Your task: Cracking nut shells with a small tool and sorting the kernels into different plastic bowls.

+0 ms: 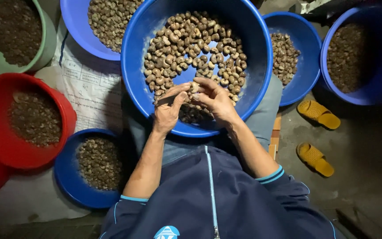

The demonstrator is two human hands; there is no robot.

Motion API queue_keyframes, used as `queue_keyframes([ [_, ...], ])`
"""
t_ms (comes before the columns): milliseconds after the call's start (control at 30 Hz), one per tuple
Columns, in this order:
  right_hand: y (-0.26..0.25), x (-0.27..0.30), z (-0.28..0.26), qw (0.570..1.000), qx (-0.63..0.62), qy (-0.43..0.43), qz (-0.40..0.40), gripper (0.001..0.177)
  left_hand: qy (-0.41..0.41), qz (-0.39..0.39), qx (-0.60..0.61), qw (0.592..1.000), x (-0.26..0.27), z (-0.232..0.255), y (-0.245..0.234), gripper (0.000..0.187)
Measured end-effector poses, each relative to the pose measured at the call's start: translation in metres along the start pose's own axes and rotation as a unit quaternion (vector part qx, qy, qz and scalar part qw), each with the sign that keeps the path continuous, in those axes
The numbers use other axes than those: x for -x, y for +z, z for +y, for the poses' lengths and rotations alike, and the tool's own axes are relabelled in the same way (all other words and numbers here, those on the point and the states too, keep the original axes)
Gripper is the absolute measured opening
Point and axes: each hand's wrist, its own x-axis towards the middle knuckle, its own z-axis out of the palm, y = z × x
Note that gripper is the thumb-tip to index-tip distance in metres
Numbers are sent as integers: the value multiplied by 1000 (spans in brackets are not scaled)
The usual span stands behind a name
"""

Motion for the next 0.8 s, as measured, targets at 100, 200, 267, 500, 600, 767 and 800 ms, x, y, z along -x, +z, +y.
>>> queue_keyframes([
  [100, -2, 0, -1, 998, 58, -32, -20, 50, -4, -7, 0, 1000, 0, 2, 1, 20],
  [200, -2, 1, -2, 989, 127, -71, -38, 47, -11, -14, -5, 1000, 1, 6, 1, 21],
  [267, -2, 2, -3, 982, 160, -96, -43, 46, -21, -19, 1, 1000, 1, 7, 2, 22],
  [500, 3, 7, -3, 961, 239, -132, -50, 46, -39, -6, 3, 999, 3, 2, -1, 21],
  [600, 1, 6, 1, 954, 261, -145, -43, 47, -25, -11, -6, 1000, 0, 4, 2, 19],
  [767, 1, 3, 11, 933, 311, -179, -26, 48, -26, 5, -21, 999, 1, -2, -3, 18],
  [800, 2, 4, 9, 929, 321, -181, -22, 47, -13, -7, -38, 999, 0, -1, -1, 17],
])
